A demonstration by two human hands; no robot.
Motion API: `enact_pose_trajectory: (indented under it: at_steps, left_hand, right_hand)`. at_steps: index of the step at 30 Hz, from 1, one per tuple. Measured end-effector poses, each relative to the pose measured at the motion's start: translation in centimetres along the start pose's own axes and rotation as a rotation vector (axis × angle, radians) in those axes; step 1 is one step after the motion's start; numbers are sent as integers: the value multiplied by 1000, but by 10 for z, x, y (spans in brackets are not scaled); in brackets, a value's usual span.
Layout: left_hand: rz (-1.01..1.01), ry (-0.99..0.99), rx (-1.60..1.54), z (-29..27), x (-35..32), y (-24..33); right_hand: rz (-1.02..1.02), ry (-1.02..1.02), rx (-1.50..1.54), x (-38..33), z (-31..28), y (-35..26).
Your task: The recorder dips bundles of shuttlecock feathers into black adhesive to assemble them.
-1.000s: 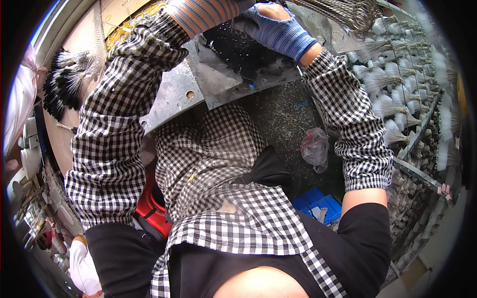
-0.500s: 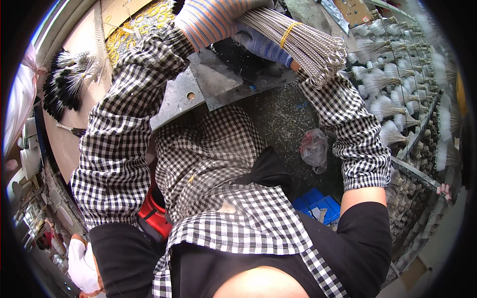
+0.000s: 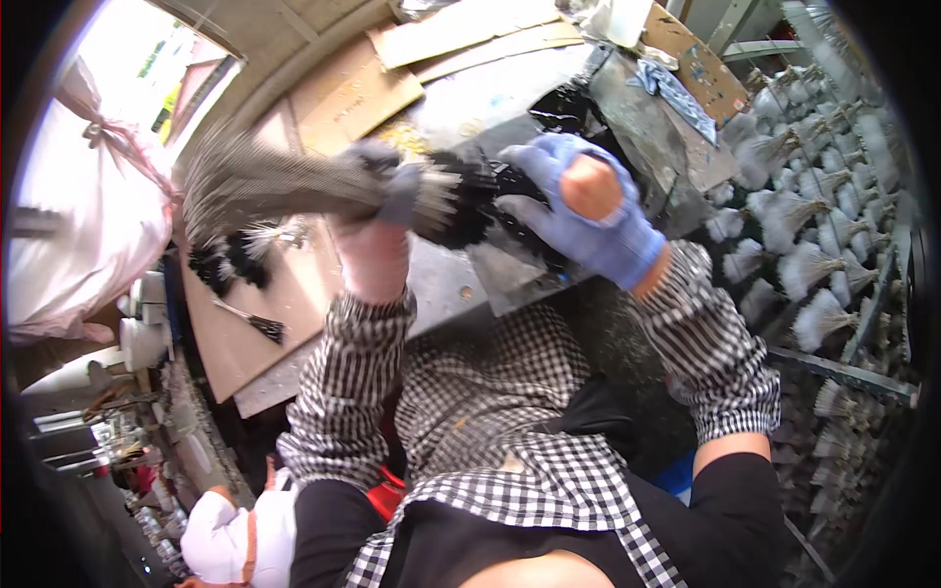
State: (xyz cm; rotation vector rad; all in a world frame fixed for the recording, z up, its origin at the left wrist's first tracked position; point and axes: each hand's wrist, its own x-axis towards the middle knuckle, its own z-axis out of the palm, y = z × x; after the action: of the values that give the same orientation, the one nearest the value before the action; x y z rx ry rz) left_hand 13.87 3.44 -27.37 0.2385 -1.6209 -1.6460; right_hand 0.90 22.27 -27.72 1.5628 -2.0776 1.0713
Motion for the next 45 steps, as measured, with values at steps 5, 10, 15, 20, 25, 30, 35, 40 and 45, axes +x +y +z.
enact_pose_trajectory:
  at_steps: [5, 10, 15, 20, 25, 30, 35, 40, 45]
  left_hand:
    - [-282, 377, -575, -104, -61, 66]
    - [-246, 464, -628, -157, -116, 74]
    - [-150, 627, -744, -183, -144, 82]
    - [-113, 689, -821, -198, -157, 85]
    - [-100, 700, -771, -209, -163, 82]
    - [-78, 778, -774, -212, -167, 81]
    - [-73, 742, -757, -210, -165, 84]
    - [-68, 755, -721, -206, -162, 89]
    - [-54, 679, -773, -202, -159, 94]
  right_hand:
    - [157, 167, 412, -27, -51, -69]
    - [150, -13, 610, -56, -17, -96]
    - [180, -171, 786, -59, 12, -114]
    - [137, -229, 774, -58, 24, -125]
    - [129, -266, 791, -57, 29, -131]
    - [131, -289, 790, -63, 33, -136]
    - [116, -303, 792, -64, 34, -139]
    - [116, -324, 787, -63, 33, -140]
    - [115, -352, 796, -61, 31, -143]
